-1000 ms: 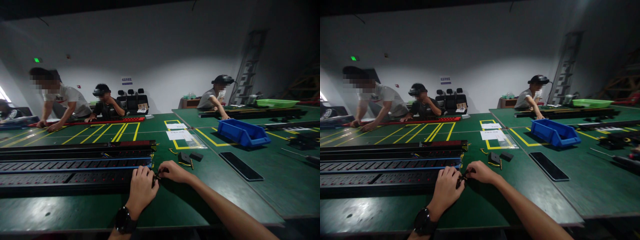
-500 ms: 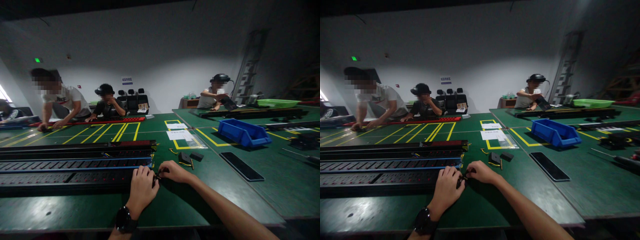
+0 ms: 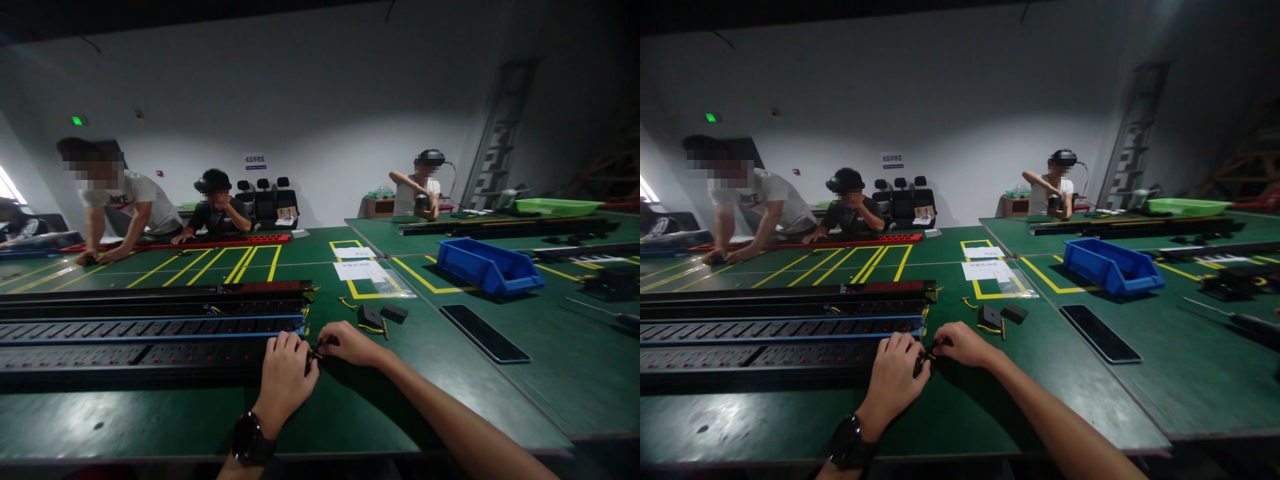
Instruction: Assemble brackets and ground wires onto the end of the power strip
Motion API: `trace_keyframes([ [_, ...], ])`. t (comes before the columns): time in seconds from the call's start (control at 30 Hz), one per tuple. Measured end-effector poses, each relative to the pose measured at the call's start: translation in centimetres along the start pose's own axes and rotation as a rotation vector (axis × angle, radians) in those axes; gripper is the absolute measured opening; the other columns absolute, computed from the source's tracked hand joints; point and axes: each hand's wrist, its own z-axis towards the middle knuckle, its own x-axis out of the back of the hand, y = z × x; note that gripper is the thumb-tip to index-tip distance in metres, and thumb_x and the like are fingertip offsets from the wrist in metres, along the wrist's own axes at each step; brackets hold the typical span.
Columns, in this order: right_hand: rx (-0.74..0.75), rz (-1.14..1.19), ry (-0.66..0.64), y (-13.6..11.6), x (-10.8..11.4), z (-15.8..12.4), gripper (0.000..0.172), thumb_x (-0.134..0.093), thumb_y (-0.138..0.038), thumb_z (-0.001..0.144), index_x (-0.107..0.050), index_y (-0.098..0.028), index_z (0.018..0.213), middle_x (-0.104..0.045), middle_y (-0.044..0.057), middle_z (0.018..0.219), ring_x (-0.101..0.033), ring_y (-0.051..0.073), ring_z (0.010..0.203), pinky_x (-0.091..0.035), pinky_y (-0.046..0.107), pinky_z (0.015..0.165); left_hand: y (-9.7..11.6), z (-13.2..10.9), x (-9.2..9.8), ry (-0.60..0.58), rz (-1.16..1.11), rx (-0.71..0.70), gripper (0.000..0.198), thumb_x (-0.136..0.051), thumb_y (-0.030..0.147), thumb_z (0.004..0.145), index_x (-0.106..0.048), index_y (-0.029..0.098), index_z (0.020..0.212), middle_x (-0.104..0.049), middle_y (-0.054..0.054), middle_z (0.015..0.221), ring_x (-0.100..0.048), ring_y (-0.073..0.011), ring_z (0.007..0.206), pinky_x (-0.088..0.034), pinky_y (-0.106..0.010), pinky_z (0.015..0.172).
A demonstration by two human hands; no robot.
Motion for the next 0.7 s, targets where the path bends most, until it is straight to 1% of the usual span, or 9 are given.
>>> trace_keyframes([
  [0.2, 0.009, 0.000, 0.006, 0.1, 0.0, -0.1, 0.008, -0.071, -0.022, 0.083, -0.075, -0.018, 0.089, -0.070, 0.003, 0.083, -0.063, 0.016, 0.074, -0.045, 0.023, 0.066, 0.1, 0.0, 0.1, 0.007, 0.008, -0.011, 0.013, -0.056, 0.027, 0.088, -0.067, 0.019, 0.088, -0.063, -0.008, 0.096, -0.052, -0.0261, 0.099, -0.039, -0.044, 0.086],
  [0.5, 0.004, -0.002, 0.002, 0.1, -0.1, 0.0, 0.009, -0.071, -0.020, 0.082, -0.075, -0.018, 0.090, -0.071, 0.003, 0.083, -0.064, 0.016, 0.073, -0.046, 0.023, 0.066, 0.1, 0.0, 0.2, 0.015, 0.010, -0.005, 0.013, -0.058, 0.028, 0.087, -0.067, 0.020, 0.087, -0.063, -0.008, 0.095, -0.053, -0.0264, 0.098, -0.039, -0.043, 0.086],
  [0.63, -0.006, 0.065, -0.058, -0.2, 0.5, 0.0, 0.015, -0.069, -0.022, 0.084, -0.075, -0.018, 0.097, -0.073, 0.003, 0.086, -0.066, 0.016, 0.076, -0.049, 0.025, 0.069, 0.2, 0.0, 0.5, 0.014, 0.009, 0.005, 0.015, -0.058, 0.031, 0.088, -0.068, 0.020, 0.087, -0.063, -0.008, 0.095, -0.053, -0.0271, 0.098, -0.039, -0.044, 0.086],
  [0.7, 0.000, 0.066, -0.051, -0.1, 1.4, 0.0, 0.017, -0.067, -0.025, 0.086, -0.074, -0.018, 0.100, -0.074, 0.004, 0.089, -0.067, 0.017, 0.079, -0.050, 0.026, 0.072, 0.3, 0.0, 0.6, 0.016, 0.005, 0.014, 0.017, -0.058, 0.033, 0.089, -0.068, 0.020, 0.087, -0.063, -0.008, 0.095, -0.053, -0.0272, 0.099, -0.039, -0.044, 0.087],
])
